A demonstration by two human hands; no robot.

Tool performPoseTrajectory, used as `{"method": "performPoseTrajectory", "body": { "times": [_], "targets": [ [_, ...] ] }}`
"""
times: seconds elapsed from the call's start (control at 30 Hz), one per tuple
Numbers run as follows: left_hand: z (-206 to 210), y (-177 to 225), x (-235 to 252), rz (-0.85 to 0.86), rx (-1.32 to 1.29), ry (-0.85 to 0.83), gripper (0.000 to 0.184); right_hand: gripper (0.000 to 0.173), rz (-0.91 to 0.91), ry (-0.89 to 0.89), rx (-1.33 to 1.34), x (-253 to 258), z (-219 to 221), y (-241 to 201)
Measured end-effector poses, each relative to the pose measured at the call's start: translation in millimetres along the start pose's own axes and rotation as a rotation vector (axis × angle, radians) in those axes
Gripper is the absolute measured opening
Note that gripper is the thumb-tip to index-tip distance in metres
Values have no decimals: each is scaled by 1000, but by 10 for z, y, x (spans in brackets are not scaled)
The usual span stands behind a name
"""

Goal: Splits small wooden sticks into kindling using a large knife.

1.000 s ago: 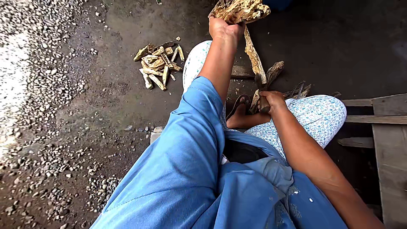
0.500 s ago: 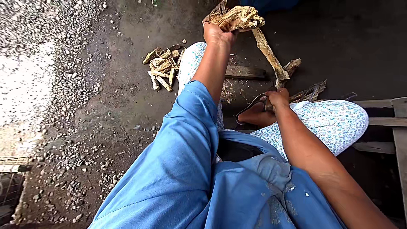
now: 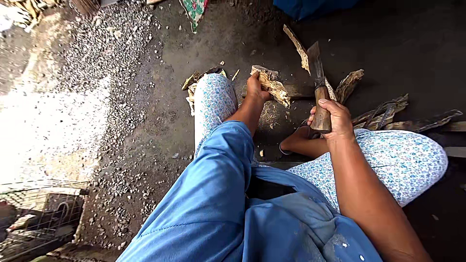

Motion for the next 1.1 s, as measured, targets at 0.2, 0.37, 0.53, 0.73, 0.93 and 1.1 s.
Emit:
{"method": "performPoseTrajectory", "body": {
  "times": [0.2, 0.37, 0.53, 0.73, 0.93, 1.1],
  "targets": [
    [243, -102, 28, -66, 152, -342, 56, 51, -211, -204, -235, -44, 13, -49],
    [287, -184, 141, 8, 303, -413, 37, 37, -147, -128, -379, -51, 16, 60],
    [459, -63, 324, 294, 558, -168, 31, 32, -85, -12, -377, 26, -21, 98],
    [659, 138, 758, 457, 968, -110, 56, 29, -23, 99, -399, 116, -59, 112],
    [625, 87, 1122, 515, 1095, -89, 62, 30, -24, 86, -443, 219, -3, 161],
    [358, 56, 1352, 467, 1377, 86, 68, 29, -53, -6, -552, 289, 17, 279]
  ]
}}
Point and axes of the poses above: each hand's wrist, its own x-axis towards the middle knuckle, its own z-axis out of the palm, y = z × x, the point moved 2 cm from there along x, towards the middle knuckle, and after that the axes turned 15 degrees about -z, right-handed, at the moved point
